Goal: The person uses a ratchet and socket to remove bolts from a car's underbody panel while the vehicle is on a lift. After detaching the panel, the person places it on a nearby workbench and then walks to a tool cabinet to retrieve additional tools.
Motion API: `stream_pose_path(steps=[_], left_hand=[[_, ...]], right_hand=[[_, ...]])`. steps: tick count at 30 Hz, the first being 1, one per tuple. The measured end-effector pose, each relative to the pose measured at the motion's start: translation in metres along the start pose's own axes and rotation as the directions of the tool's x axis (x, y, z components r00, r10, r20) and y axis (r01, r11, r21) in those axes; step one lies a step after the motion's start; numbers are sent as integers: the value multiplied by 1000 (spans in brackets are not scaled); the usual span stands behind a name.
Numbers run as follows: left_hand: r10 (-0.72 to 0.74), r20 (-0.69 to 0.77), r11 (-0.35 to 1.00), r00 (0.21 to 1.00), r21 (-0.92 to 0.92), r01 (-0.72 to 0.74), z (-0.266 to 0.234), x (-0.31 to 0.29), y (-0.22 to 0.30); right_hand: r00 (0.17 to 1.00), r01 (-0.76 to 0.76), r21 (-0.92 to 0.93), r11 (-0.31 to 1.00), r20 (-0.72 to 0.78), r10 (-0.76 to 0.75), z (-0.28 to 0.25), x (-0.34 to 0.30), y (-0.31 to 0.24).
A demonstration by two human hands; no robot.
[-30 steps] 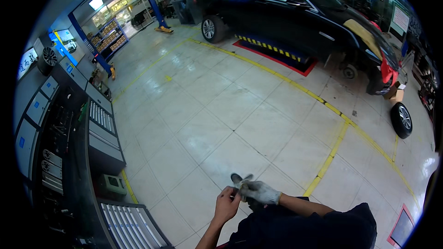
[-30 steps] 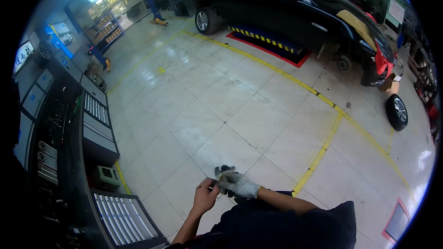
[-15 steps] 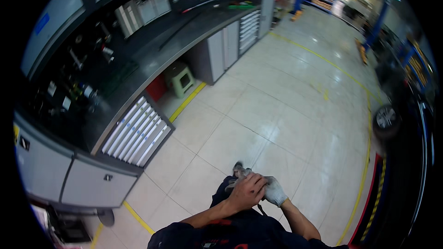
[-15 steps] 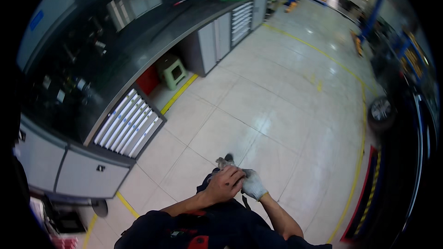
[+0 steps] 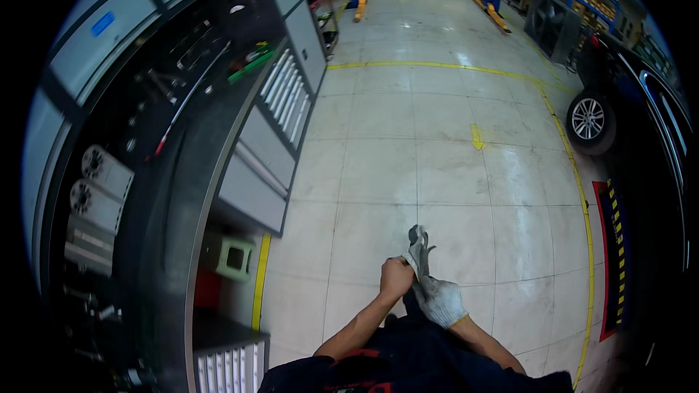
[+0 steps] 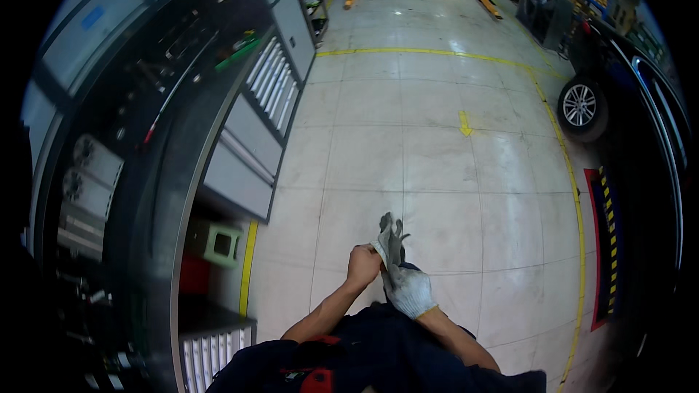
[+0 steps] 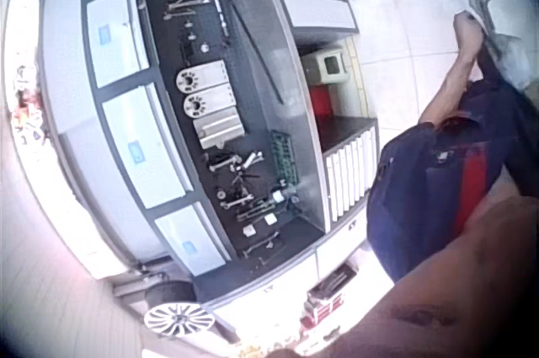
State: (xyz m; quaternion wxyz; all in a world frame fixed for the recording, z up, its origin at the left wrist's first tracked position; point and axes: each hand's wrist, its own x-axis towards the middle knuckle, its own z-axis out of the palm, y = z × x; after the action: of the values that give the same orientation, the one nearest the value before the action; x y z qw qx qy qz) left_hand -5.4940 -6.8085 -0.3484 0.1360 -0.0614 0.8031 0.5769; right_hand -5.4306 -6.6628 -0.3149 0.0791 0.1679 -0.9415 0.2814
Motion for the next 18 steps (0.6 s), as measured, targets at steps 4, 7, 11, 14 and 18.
stream_pose_path(steps=[4,7,11,14,18], left_hand=[[-93,177,621,980,-759,196,8,178,40],[69,376,407,924,-857,318,-37,294,88],[62,97,898,993,-441,-13,-97,427,58],[-101,57,785,993,-608,115,-119,528,45],[-185,38,806,982,-565,174,-141,655,107]], right_hand=[[997,-15,41,999,-75,18,12,147,70],[995,102,149,984,-15,-101,23,276,125],[904,383,309,871,68,-422,32,446,125],[823,469,298,832,195,-534,42,557,156],[811,382,361,851,310,-496,84,698,232]])
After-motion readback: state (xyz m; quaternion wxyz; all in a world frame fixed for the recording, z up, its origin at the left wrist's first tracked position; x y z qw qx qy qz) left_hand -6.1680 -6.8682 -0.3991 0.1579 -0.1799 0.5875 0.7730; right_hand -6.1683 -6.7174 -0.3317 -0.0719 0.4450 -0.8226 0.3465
